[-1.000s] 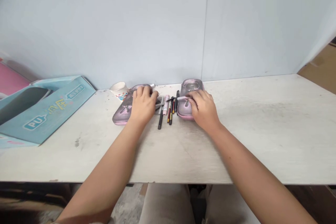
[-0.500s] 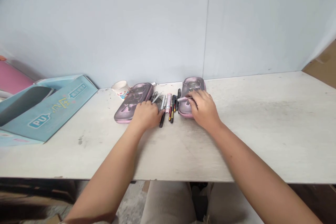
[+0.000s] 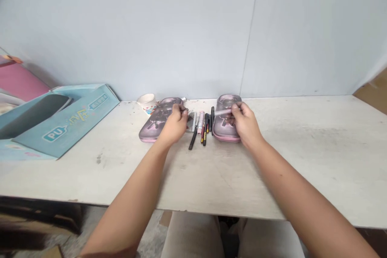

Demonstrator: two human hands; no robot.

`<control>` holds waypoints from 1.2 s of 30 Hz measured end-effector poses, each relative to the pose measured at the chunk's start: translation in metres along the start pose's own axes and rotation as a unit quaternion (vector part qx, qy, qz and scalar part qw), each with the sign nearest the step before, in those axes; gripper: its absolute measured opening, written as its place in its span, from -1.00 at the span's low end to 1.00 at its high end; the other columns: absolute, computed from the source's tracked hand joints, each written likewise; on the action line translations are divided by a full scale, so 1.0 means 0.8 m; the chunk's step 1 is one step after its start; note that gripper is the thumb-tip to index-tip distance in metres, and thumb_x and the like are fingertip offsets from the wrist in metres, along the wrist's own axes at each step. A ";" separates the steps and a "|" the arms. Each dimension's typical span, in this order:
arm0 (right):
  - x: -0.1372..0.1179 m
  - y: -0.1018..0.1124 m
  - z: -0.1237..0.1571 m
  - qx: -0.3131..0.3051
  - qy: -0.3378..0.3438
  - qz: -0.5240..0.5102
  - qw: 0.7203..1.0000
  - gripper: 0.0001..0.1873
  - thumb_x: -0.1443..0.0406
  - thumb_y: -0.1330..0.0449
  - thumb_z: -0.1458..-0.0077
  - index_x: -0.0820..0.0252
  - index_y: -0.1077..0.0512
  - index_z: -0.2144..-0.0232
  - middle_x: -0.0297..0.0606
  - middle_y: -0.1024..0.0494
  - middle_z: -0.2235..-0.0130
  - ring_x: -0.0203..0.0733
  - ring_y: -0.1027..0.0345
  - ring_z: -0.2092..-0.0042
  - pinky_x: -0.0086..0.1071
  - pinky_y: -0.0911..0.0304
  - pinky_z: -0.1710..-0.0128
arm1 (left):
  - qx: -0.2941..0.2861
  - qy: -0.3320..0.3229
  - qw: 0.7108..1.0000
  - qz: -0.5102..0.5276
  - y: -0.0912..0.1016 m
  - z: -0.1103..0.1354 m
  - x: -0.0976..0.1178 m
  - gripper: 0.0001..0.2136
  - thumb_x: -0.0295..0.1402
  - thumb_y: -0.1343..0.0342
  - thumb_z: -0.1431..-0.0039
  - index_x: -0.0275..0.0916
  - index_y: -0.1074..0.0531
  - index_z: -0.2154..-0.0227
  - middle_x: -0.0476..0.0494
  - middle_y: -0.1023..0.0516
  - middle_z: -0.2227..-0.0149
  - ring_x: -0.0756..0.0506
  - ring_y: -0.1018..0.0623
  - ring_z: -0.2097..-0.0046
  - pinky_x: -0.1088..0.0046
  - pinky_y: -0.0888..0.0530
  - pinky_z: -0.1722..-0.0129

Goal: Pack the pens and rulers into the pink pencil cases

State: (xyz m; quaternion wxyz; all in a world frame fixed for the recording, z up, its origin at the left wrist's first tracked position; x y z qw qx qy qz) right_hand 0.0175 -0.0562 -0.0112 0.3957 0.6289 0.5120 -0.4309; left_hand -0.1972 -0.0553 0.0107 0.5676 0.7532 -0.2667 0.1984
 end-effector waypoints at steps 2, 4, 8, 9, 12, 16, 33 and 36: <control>0.004 -0.011 -0.019 -0.006 -0.014 -0.055 0.998 -0.89 0.19 0.02 -0.09 0.09 -0.18 0.37 -0.32 -0.38 0.38 -0.25 -0.35 0.40 -0.32 -0.32 0.43 | 0.015 0.034 0.999 0.026 -0.001 -0.003 -0.008 -0.81 -0.27 0.20 -0.22 -0.24 -0.21 0.22 -0.23 -0.48 0.26 -0.14 -0.50 0.22 0.33 -0.36 0.20; -0.001 -0.029 -0.038 -0.042 0.026 0.007 0.999 -0.89 0.26 0.09 -0.11 0.09 -0.19 0.30 -0.31 -0.38 0.36 -0.28 -0.34 0.41 -0.34 -0.31 0.44 | 0.010 0.052 0.998 0.041 -0.005 -0.005 -0.015 -0.81 -0.26 0.19 -0.21 -0.22 -0.24 0.27 -0.21 -0.49 0.26 -0.14 -0.48 0.18 0.32 -0.35 0.16; -0.024 -0.083 -0.056 -0.194 0.191 0.290 0.918 -0.71 0.37 0.13 -0.10 0.14 -0.31 0.18 -0.21 -0.44 0.28 -0.23 -0.36 0.29 -0.33 -0.27 0.31 | 0.021 0.054 0.996 0.068 -0.008 -0.008 -0.022 -0.80 -0.30 0.21 -0.21 -0.23 -0.28 0.27 -0.21 -0.49 0.23 -0.14 -0.47 0.15 0.33 -0.34 0.13; -0.029 -0.098 -0.055 -0.245 0.222 0.356 0.874 -0.71 0.38 0.07 -0.07 0.14 -0.35 0.19 -0.19 -0.46 0.25 -0.20 -0.37 0.25 -0.33 -0.26 0.28 | 0.033 0.056 0.995 0.074 -0.008 -0.008 -0.023 -0.80 -0.30 0.21 -0.21 -0.23 -0.28 0.26 -0.21 -0.49 0.22 -0.14 -0.47 0.15 0.33 -0.34 0.13; -0.032 -0.136 -0.050 -0.385 0.251 0.534 0.710 -0.70 0.38 -0.05 0.01 0.13 -0.42 0.19 -0.13 -0.49 0.20 -0.13 -0.41 0.23 -0.35 -0.24 0.30 | 0.060 0.064 0.992 0.086 -0.009 -0.008 -0.024 -0.80 -0.31 0.22 -0.22 -0.24 -0.27 0.24 -0.24 -0.49 0.22 -0.15 -0.48 0.16 0.33 -0.35 0.15; -0.026 -0.168 -0.051 -0.465 0.194 0.626 0.595 -0.68 0.37 -0.13 0.08 0.21 -0.47 0.19 -0.03 -0.54 0.22 -0.03 -0.44 0.25 -0.32 -0.25 0.37 | 0.062 0.066 0.992 0.084 -0.013 -0.005 -0.025 -0.80 -0.32 0.22 -0.22 -0.24 -0.26 0.21 -0.27 -0.50 0.24 -0.18 -0.49 0.17 0.31 -0.35 0.17; -0.072 -0.103 -0.062 -0.308 0.278 0.576 0.704 -0.73 0.24 0.06 -0.16 0.16 -0.31 0.13 -0.12 -0.54 0.21 -0.09 -0.42 0.25 -0.34 -0.15 0.36 | 0.069 -0.033 0.993 0.087 -0.017 0.000 -0.015 -0.81 -0.40 0.20 -0.21 -0.25 -0.27 0.20 -0.21 -0.46 0.20 -0.13 -0.45 0.15 0.35 -0.34 0.12; -0.082 -0.089 -0.056 -0.291 0.284 0.542 0.736 -0.73 0.23 0.08 -0.19 0.15 -0.30 0.13 -0.17 -0.53 0.19 -0.13 -0.40 0.22 -0.37 -0.14 0.33 | 0.065 -0.057 0.992 0.092 -0.018 0.000 -0.012 -0.82 -0.41 0.18 -0.20 -0.26 -0.28 0.21 -0.21 -0.46 0.20 -0.12 -0.44 0.13 0.35 -0.33 0.10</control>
Point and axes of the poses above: each hand's wrist, its own z-axis away from the middle knuckle, its own y-axis out of the back of the hand, x = y × z, the point moved 3 cm from there along -z, towards the middle knuckle
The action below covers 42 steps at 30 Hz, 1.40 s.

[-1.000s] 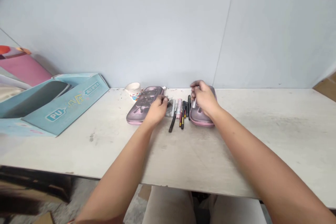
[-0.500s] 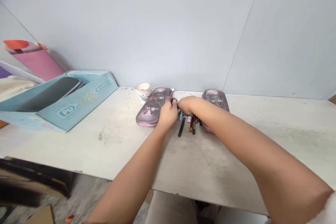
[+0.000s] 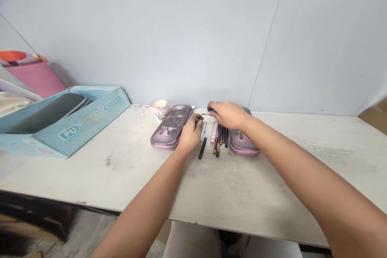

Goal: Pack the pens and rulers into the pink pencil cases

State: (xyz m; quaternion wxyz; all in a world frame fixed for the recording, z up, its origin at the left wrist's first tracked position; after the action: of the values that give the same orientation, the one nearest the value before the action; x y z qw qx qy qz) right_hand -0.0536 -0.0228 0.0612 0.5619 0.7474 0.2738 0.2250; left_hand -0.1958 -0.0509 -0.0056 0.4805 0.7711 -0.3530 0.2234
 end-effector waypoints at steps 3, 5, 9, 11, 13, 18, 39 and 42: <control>-0.001 -0.001 0.008 -0.013 0.000 0.006 1.000 -0.76 0.24 0.07 -0.18 0.14 -0.32 0.16 -0.18 -0.53 0.22 -0.14 -0.39 0.23 -0.38 -0.13 0.34 | -0.016 -0.016 1.000 0.000 -0.002 0.001 0.003 -0.83 -0.41 0.16 -0.19 -0.26 -0.29 0.22 -0.21 -0.46 0.19 -0.11 -0.43 0.12 0.36 -0.32 0.09; 0.000 -0.004 0.011 -0.014 0.001 -0.008 1.000 -0.78 0.26 0.05 -0.17 0.14 -0.33 0.19 -0.19 -0.53 0.22 -0.15 -0.39 0.22 -0.39 -0.12 0.33 | -0.039 -0.029 0.999 -0.004 -0.004 0.002 0.006 -0.84 -0.40 0.15 -0.19 -0.25 -0.29 0.23 -0.20 -0.46 0.19 -0.11 -0.44 0.13 0.36 -0.33 0.10; 0.001 -0.007 0.015 0.007 -0.020 -0.067 0.998 -0.82 0.25 0.00 -0.14 0.15 -0.32 0.22 -0.24 -0.54 0.29 -0.18 -0.39 0.26 -0.42 -0.11 0.36 | -0.074 -0.044 0.996 -0.006 -0.010 0.006 0.013 -0.87 -0.40 0.14 -0.18 -0.23 -0.27 0.24 -0.17 -0.47 0.26 -0.10 -0.46 0.21 0.38 -0.35 0.18; -0.002 -0.008 0.018 0.029 -0.044 -0.101 0.993 -0.82 0.23 -0.03 -0.12 0.16 -0.30 0.23 -0.25 -0.53 0.36 -0.19 -0.38 0.30 -0.44 -0.09 0.38 | -0.072 -0.049 0.996 0.004 -0.011 0.008 0.017 -0.88 -0.41 0.15 -0.18 -0.23 -0.25 0.25 -0.15 -0.47 0.30 -0.09 -0.46 0.25 0.38 -0.35 0.21; -0.008 -0.010 0.021 0.044 -0.057 -0.148 0.986 -0.84 0.21 -0.04 -0.11 0.17 -0.28 0.28 -0.27 -0.52 0.39 -0.22 -0.37 0.32 -0.46 -0.10 0.38 | -0.067 -0.062 0.996 0.015 -0.011 0.010 0.019 -0.89 -0.40 0.14 -0.18 -0.23 -0.24 0.27 -0.14 -0.47 0.31 -0.09 -0.46 0.26 0.39 -0.35 0.24; -0.025 -0.022 0.025 0.021 -0.110 -0.225 0.968 -0.82 0.17 0.02 -0.15 0.15 -0.24 0.31 -0.33 -0.45 0.53 -0.24 -0.32 0.45 -0.46 -0.06 0.46 | -0.051 -0.080 0.995 0.013 -0.011 0.012 0.019 -0.91 -0.46 0.14 -0.15 -0.23 -0.22 0.29 -0.15 -0.45 0.32 -0.11 -0.46 0.25 0.39 -0.34 0.25; -0.007 0.005 0.034 0.326 -0.126 -0.772 0.530 -0.86 0.41 -0.10 0.14 0.13 -0.20 0.48 -0.48 -0.08 0.55 -0.42 0.01 0.53 -0.51 -0.01 0.54 | -0.189 -0.041 0.969 0.154 -0.037 0.018 0.023 -0.75 -0.22 0.19 -0.22 -0.23 -0.30 0.21 0.02 -0.33 0.43 0.04 -0.31 0.40 0.53 -0.28 0.33; -0.003 -0.009 0.041 0.330 -0.142 -0.723 0.591 -0.65 0.53 -0.06 0.32 0.10 -0.25 0.40 -0.46 -0.22 0.46 -0.42 -0.11 0.44 -0.52 -0.07 0.45 | -0.197 -0.031 0.957 0.211 -0.042 0.019 0.026 -0.75 -0.24 0.17 -0.22 -0.24 -0.29 0.17 0.01 -0.32 0.42 0.05 -0.28 0.41 0.53 -0.28 0.33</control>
State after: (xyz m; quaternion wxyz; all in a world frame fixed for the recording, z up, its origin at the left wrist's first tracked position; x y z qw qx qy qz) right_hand -0.0354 -0.0460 0.0452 0.2871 0.4608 0.6962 -0.4696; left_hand -0.1569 -0.0617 -0.0176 0.5534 0.5758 -0.5594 0.2220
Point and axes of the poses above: each hand's wrist, its own z-axis away from the middle knuckle, its own y-axis out of the back of the hand, x = y × z, the point moved 3 cm from there along -z, towards the middle knuckle
